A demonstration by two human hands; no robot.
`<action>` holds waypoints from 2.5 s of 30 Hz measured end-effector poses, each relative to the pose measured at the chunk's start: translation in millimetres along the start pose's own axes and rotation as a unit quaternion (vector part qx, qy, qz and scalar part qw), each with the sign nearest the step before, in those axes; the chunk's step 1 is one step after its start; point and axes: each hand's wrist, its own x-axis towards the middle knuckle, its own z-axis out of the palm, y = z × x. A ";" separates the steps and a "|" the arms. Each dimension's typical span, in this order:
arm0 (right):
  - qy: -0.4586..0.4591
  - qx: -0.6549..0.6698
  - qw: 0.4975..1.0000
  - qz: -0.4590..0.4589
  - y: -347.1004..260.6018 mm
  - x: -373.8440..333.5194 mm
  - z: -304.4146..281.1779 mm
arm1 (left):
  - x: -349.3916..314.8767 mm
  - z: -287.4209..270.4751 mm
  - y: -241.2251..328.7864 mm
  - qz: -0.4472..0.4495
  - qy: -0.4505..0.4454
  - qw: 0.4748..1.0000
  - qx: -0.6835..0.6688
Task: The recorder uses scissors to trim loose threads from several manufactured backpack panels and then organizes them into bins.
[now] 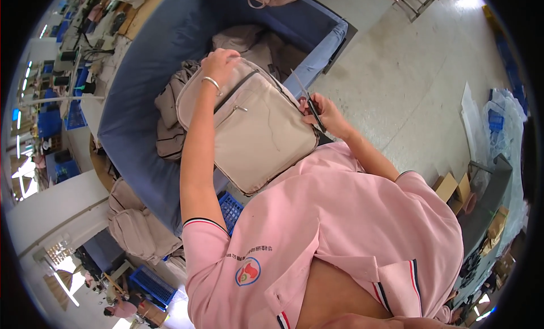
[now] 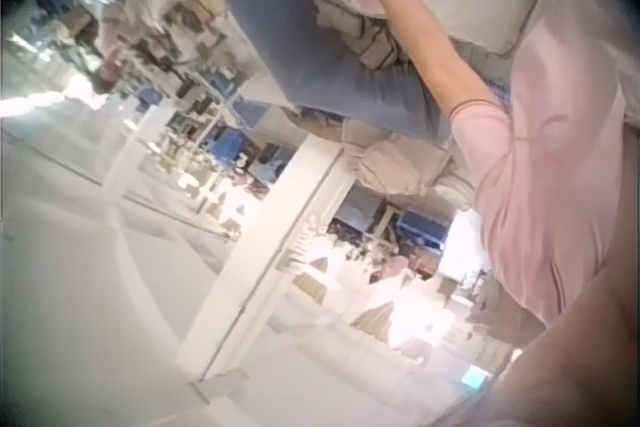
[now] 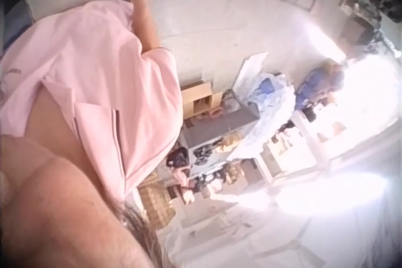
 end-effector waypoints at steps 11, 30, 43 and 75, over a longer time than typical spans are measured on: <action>0.069 -0.258 0.960 -0.085 -20.1 67.2 19.9 | -6.8 -26.5 11.7 -0.078 -0.053 0.930 -0.356; 0.101 -0.148 0.977 -0.116 -25.9 86.4 29.6 | -30.5 -44.5 7.1 -0.034 0.012 0.934 -0.357; -0.031 0.037 0.992 -0.114 -64.8 81.0 54.2 | -33.8 -53.5 7.3 0.043 0.097 0.964 -0.242; -0.016 -0.497 0.868 0.010 -52.2 -37.6 7.5 | -44.9 -54.9 13.4 0.145 -0.133 0.966 -0.170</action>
